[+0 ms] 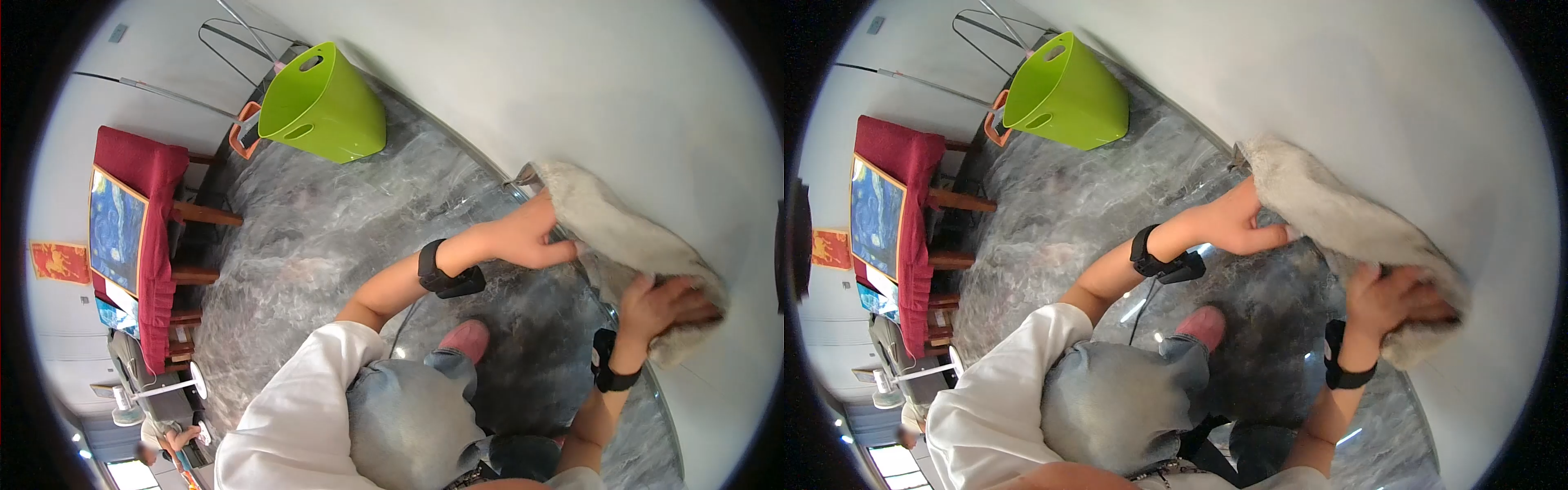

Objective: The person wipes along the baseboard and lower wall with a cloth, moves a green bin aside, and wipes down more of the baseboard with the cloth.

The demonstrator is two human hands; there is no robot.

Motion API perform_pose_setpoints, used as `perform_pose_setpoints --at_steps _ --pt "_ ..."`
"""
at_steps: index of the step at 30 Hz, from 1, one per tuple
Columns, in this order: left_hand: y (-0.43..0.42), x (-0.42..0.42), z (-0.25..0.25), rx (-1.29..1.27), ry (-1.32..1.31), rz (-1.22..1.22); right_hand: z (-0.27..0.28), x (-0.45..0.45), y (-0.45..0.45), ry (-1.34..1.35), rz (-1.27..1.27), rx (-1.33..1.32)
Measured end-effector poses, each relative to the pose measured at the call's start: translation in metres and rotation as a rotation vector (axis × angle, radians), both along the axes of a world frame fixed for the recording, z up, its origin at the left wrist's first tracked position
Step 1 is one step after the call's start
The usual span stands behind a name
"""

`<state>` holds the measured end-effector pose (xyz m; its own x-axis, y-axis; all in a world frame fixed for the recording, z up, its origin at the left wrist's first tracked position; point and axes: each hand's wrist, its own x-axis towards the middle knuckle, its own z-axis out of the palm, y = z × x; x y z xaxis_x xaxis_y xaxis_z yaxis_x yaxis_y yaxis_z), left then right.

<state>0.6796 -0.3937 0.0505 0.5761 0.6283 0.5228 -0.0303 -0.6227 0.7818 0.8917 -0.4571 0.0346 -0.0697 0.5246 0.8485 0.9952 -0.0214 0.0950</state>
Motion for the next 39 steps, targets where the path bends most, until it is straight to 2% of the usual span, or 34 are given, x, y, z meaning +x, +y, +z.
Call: perform_pose_setpoints --at_steps 2,5,6,7,9,11,13,14,15,16,18,19,20,21,22,23,25,33,36,39 --pt "0.000 -0.004 -0.026 -0.075 0.016 0.040 -0.031 -0.006 0.001 0.017 -0.049 -0.142" --pt "0.004 -0.010 -0.063 -0.128 0.139 0.065 -0.082 -0.015 0.001 0.232 0.091 -0.442" --pt "0.006 -0.012 -0.071 -0.146 0.183 0.077 -0.089 -0.019 0.002 0.349 0.152 -0.564" --pt "0.007 -0.013 -0.078 -0.162 0.228 0.090 -0.091 -0.022 0.002 0.344 0.152 -0.566" --pt "0.007 -0.014 -0.086 -0.112 0.263 0.101 -0.092 -0.031 0.004 0.699 0.362 -0.834" --pt "0.008 -0.018 -0.089 -0.064 0.298 0.108 -0.099 -0.034 0.003 0.655 0.379 -0.807" --pt "-0.001 -0.027 -0.067 -0.204 0.981 -0.023 -0.099 -0.031 -0.001 0.610 0.369 -0.802" --pt "-0.007 -0.032 -0.060 -0.030 1.027 -0.033 -0.095 -0.032 0.000 0.632 0.400 -0.825" --pt "-0.014 -0.032 -0.033 -0.052 1.042 -0.070 -0.092 -0.031 0.000 0.654 0.416 -0.854" --pt "-0.019 -0.035 -0.031 -0.010 0.917 -0.014 -0.093 -0.030 -0.001 0.646 0.444 -0.825" --pt "-0.033 -0.034 0.022 -0.091 0.621 -0.101 -0.096 -0.031 0.000 0.653 0.502 -0.764" --pt "-0.039 -0.037 0.052 -0.105 0.482 -0.241 -0.095 -0.031 0.001 0.666 0.538 -0.729" --pt "-0.047 -0.047 0.073 -0.130 0.177 -0.418 -0.089 -0.033 0.000 0.694 0.556 -0.733" --pt "-0.067 -0.045 0.087 -0.259 -0.282 -0.578 -0.084 -0.034 0.000 0.721 0.582 -0.732" --pt "-0.065 -0.036 0.100 -0.272 -0.742 -0.915 -0.082 -0.035 0.002 0.716 0.549 -0.756" --pt "-0.069 -0.036 0.116 -0.256 -0.886 -1.014 -0.083 -0.035 0.003 0.715 0.607 -0.691" --pt "-0.079 -0.039 0.138 -0.249 -0.913 -0.981 -0.085 -0.035 0.005 0.706 0.661 -0.635" --pt "-0.090 -0.026 0.147 -0.309 -1.002 -0.935 -0.093 -0.032 0.008 0.661 0.735 -0.519" --pt "-0.093 -0.023 0.149 -0.321 -1.019 -0.936 -0.097 -0.029 0.009 0.525 0.615 -0.511" --pt "-0.092 -0.024 0.150 -0.327 -1.038 -0.930 -0.099 -0.030 0.009 0.525 0.634 -0.479"
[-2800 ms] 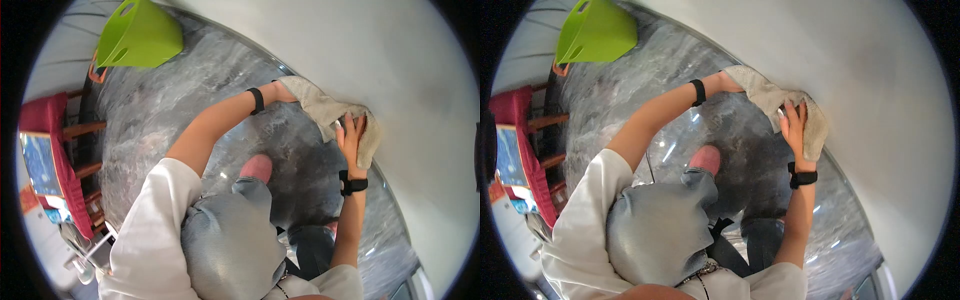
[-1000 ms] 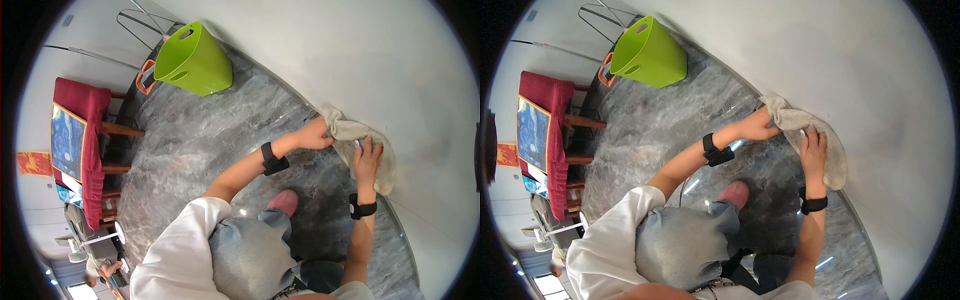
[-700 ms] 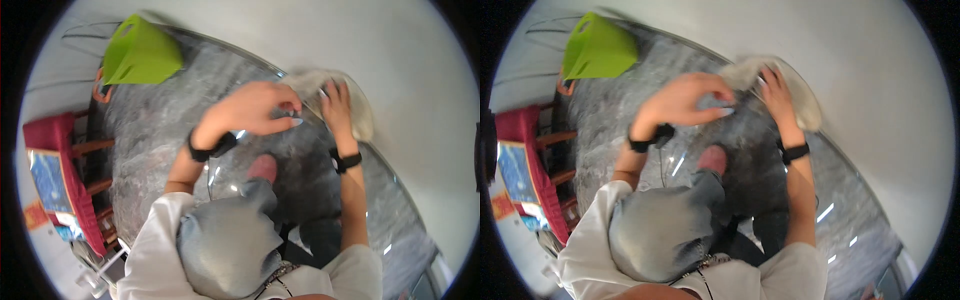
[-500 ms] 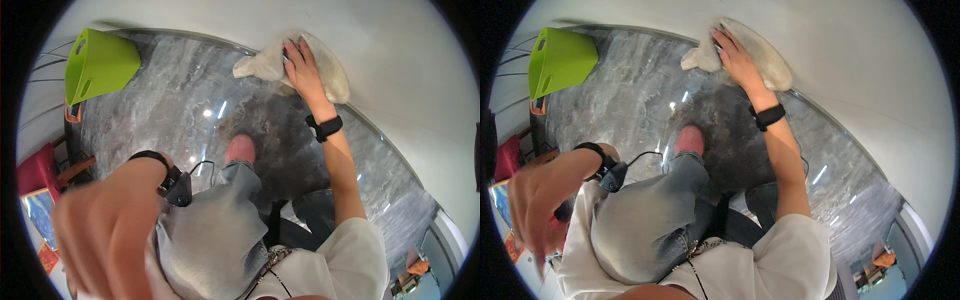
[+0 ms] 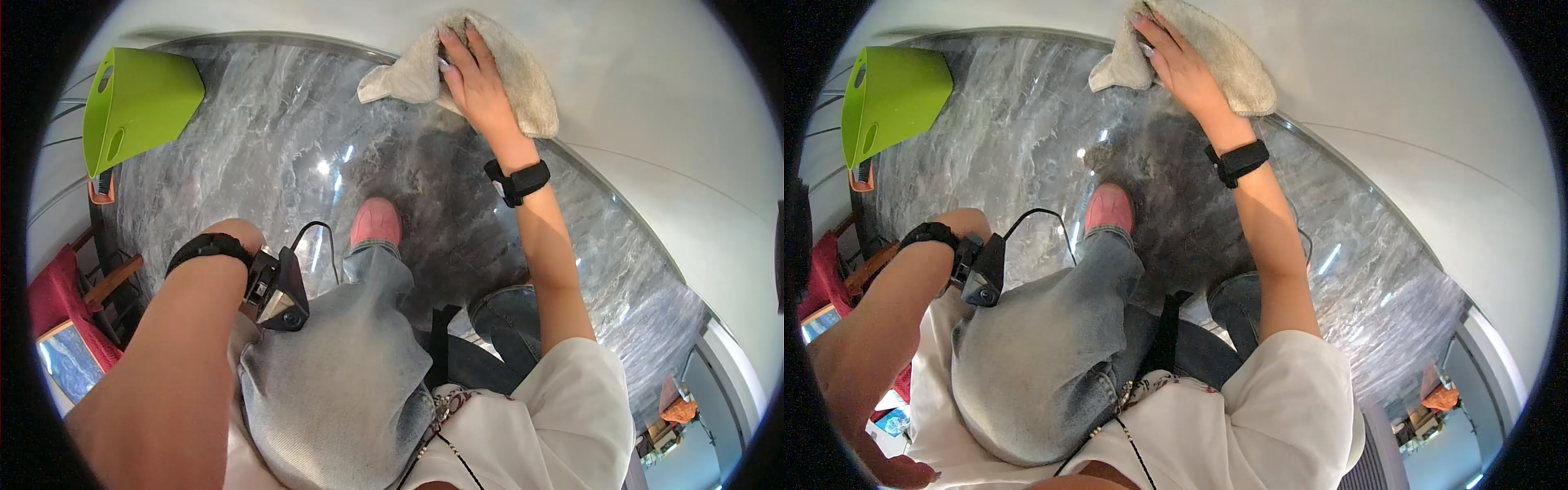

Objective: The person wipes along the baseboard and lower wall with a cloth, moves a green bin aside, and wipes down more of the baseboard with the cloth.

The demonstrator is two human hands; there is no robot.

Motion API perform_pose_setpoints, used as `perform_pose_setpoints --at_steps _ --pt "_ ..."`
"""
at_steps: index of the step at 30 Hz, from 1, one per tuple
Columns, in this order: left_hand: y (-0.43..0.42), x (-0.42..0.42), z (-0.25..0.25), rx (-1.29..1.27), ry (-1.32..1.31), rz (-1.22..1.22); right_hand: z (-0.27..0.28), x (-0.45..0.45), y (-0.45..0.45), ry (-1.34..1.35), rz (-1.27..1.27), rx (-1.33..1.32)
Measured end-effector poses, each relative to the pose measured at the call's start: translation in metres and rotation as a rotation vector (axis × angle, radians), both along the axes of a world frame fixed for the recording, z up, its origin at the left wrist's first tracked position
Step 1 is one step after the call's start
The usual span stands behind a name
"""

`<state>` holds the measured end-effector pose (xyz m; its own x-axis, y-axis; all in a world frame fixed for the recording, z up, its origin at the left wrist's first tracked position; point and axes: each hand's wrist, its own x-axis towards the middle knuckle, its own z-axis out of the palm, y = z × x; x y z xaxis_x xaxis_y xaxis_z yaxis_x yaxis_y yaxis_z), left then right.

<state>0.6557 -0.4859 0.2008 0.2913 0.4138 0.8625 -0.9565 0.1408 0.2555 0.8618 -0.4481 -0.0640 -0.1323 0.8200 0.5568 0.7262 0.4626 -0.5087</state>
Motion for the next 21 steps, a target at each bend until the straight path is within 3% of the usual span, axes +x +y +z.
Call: perform_pose_setpoints --at_steps 7,12,16,18,21 --pt "-0.0015 0.0037 0.0030 -0.019 -0.022 -0.006 0.0025 -0.0014 -0.0005 0.014 0.007 0.001" --pt "0.0024 0.0008 0.0037 -0.039 -0.037 -0.007 -0.0018 0.0001 -0.0022 0.088 0.114 -0.218" --pt "0.0027 0.0005 0.0049 -0.047 -0.056 -0.005 -0.0027 0.0009 -0.0023 0.077 0.102 -0.211" --pt "0.0031 0.0002 0.0039 -0.043 -0.055 -0.006 -0.0012 0.0007 0.0000 0.002 -0.001 -0.026" --pt "-0.0002 0.0032 0.0011 -0.035 0.001 0.000 -0.0032 0.0029 0.0002 -0.037 -0.020 -0.079"
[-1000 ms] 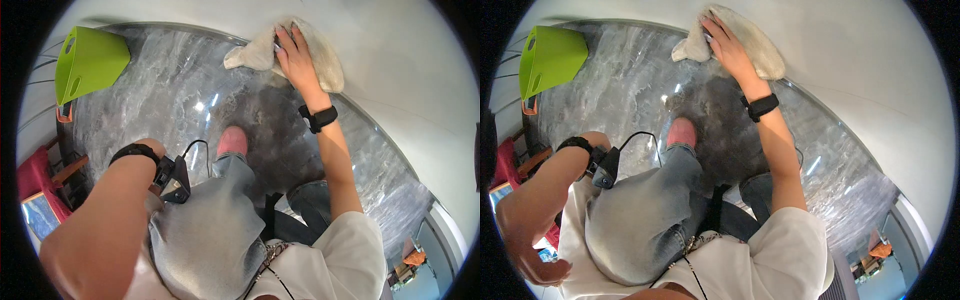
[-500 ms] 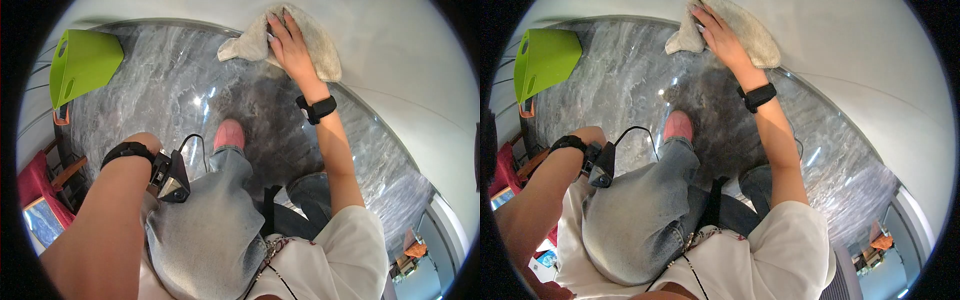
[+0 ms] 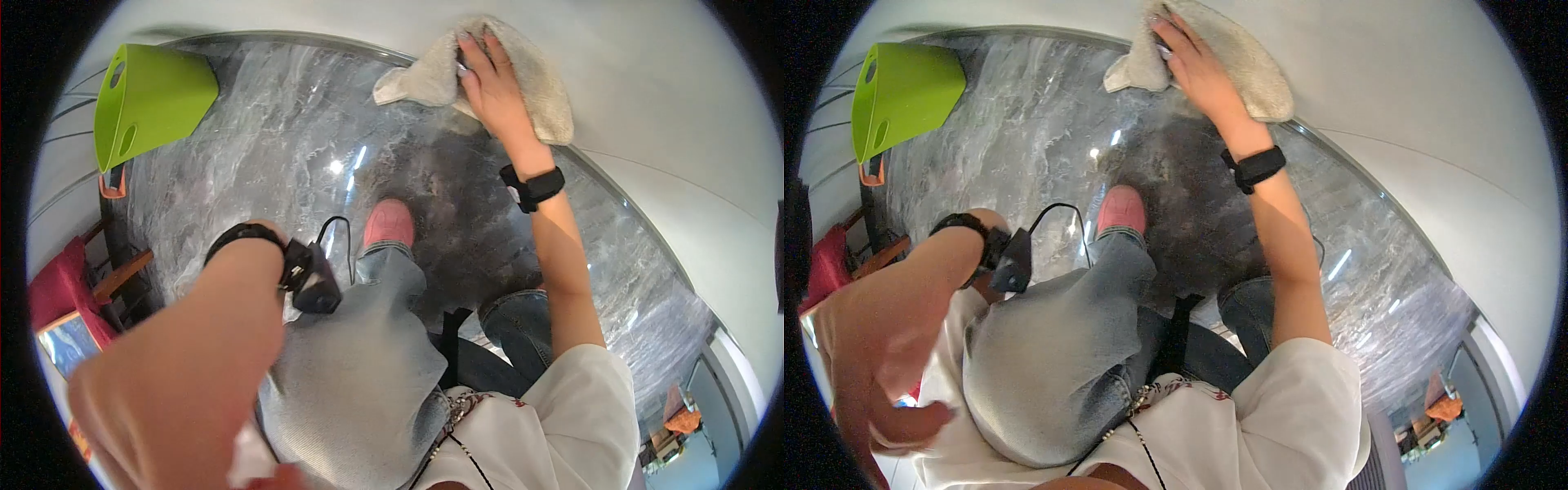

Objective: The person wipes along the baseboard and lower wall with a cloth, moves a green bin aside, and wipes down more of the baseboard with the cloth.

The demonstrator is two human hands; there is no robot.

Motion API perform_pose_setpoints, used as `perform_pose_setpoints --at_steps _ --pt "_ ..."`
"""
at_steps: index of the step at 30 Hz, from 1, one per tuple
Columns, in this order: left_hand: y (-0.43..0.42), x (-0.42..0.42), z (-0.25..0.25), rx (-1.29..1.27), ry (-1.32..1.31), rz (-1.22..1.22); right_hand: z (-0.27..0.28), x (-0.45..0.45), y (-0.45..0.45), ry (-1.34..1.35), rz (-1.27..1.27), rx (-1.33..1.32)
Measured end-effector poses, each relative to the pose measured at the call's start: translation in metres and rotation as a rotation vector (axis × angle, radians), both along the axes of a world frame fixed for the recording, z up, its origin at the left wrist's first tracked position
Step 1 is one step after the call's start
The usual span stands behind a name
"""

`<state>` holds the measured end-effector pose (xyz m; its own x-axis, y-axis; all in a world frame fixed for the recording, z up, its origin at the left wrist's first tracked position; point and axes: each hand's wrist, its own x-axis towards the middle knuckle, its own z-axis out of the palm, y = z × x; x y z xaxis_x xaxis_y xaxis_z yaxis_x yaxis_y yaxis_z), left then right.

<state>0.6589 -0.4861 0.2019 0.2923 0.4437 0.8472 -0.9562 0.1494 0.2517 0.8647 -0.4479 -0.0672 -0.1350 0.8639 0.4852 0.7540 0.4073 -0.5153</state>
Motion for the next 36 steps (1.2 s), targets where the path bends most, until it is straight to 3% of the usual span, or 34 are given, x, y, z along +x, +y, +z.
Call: perform_pose_setpoints --at_steps 36 --pt "-0.001 -0.005 -0.006 0.056 0.201 0.029 -0.003 0.001 0.003 -0.013 -0.014 0.074"
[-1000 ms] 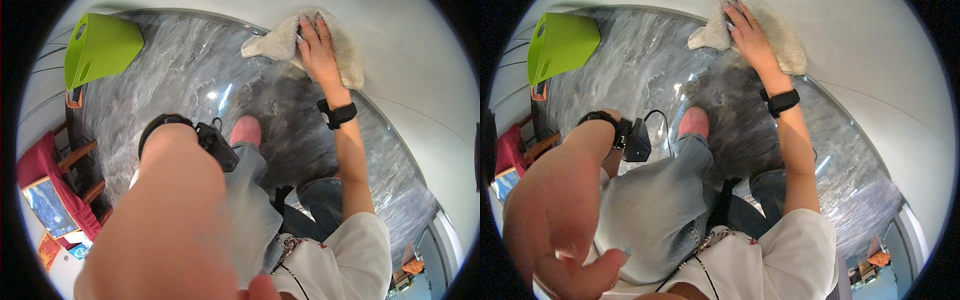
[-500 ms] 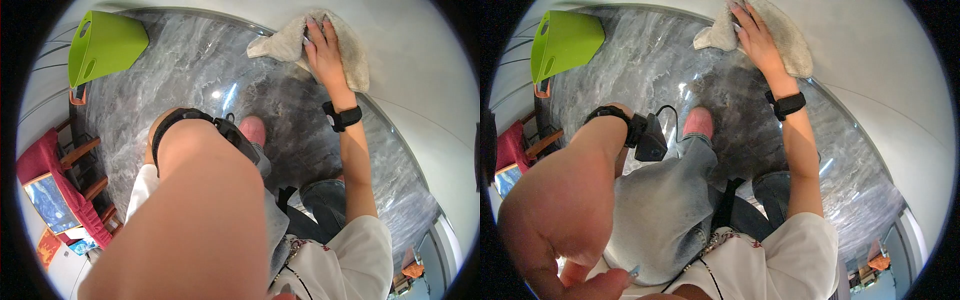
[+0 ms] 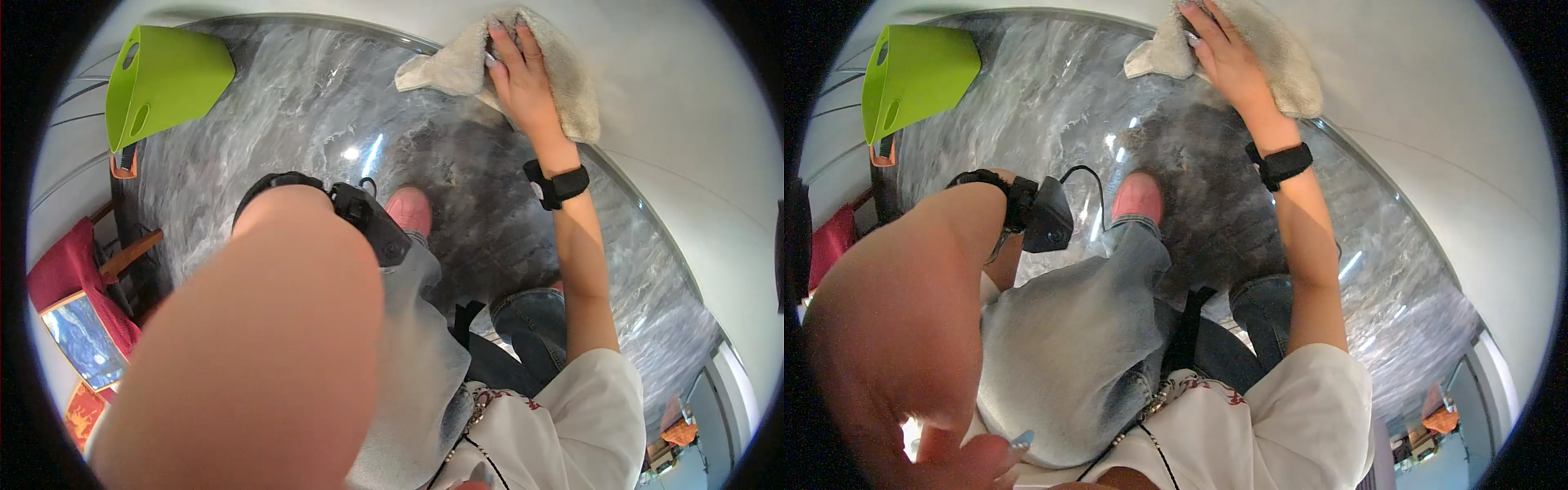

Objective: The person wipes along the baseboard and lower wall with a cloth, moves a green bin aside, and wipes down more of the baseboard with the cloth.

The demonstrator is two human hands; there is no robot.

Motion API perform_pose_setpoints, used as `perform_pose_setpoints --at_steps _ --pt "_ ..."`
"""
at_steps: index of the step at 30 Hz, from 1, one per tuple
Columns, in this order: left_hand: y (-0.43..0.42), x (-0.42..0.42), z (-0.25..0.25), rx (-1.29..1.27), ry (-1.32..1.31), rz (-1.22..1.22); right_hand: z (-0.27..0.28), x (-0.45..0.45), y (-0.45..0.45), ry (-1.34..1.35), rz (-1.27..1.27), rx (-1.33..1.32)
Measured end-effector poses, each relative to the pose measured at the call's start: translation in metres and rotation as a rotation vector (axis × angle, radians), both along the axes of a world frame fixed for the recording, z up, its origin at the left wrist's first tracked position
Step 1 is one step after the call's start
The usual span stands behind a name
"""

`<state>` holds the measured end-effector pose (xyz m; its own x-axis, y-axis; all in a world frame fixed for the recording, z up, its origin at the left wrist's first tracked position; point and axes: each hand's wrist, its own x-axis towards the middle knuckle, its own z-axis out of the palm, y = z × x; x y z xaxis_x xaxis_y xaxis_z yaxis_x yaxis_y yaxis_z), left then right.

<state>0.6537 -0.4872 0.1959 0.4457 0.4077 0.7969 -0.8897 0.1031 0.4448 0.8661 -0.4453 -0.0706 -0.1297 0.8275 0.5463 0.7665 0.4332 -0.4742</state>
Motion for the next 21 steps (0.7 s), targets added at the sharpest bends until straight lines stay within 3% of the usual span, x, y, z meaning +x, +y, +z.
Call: perform_pose_setpoints --at_steps 6,8,11,21 --pt "0.003 0.013 -0.017 0.301 0.427 0.036 0.002 0.001 -0.005 0.002 0.045 -0.048" --pt "-0.002 0.024 -0.018 0.439 0.508 0.040 0.019 -0.005 -0.007 0.188 0.174 -0.269" --pt "-0.009 0.032 -0.013 0.508 0.499 0.032 0.014 -0.004 0.000 0.230 0.266 -0.136" --pt "-0.016 0.030 -0.003 0.586 0.465 -0.003 0.014 -0.003 -0.003 0.251 0.290 -0.233"
